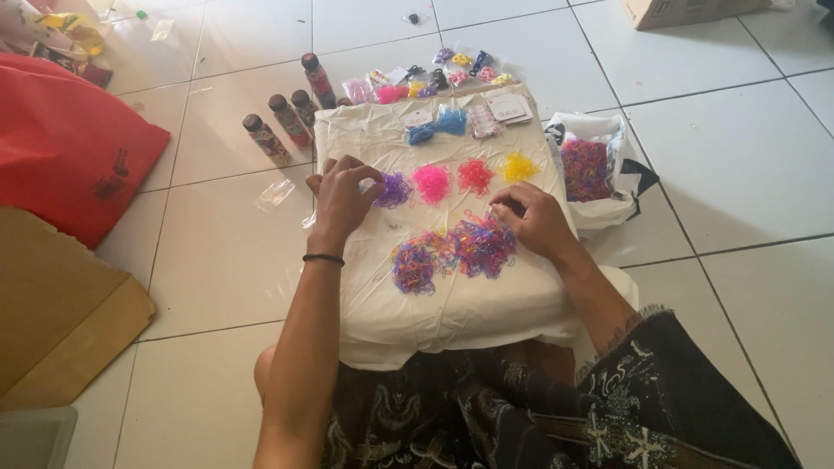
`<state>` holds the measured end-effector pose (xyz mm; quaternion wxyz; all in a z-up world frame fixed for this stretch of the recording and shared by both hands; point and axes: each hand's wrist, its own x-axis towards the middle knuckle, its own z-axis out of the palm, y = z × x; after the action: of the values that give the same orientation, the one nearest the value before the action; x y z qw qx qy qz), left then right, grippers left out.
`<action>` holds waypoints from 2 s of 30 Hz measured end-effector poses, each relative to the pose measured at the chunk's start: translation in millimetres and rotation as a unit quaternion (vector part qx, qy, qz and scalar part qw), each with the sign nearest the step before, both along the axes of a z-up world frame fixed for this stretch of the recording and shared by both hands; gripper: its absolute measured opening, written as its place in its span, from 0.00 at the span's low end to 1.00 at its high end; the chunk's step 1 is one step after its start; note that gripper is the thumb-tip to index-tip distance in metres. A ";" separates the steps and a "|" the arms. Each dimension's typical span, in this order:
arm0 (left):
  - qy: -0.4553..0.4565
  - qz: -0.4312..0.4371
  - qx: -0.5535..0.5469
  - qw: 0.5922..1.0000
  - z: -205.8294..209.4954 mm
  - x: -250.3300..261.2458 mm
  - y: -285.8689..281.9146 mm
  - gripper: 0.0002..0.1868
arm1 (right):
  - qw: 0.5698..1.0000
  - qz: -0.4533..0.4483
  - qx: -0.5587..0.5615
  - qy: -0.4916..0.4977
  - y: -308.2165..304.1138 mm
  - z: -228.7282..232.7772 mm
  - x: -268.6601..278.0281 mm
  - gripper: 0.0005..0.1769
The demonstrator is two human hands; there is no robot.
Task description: Sorting small colorful rubber bands into distinct piles based on their color.
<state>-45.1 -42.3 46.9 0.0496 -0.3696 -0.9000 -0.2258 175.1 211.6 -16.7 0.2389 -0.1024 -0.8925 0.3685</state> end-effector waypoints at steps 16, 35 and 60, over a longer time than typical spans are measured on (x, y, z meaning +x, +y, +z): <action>0.093 0.037 0.034 0.994 -28.2 4.3 4.2 0.04 | 1.000 0.005 0.003 0.004 0.8 -0.7 -0.5 0.09; 0.245 0.039 0.010 0.969 -41.1 7.6 5.8 0.03 | 1.000 0.005 -0.020 -0.009 -1.8 4.5 1.4 0.10; 0.156 0.188 0.341 0.908 -46.0 -19.0 1.6 0.09 | 0.997 -0.017 -0.070 -0.020 -1.2 -1.8 0.9 0.09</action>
<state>-64.1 -40.7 0.8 0.3535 -0.1847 -0.8020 -0.4446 176.0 210.4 -18.5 0.2194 -0.1416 -0.8675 0.4235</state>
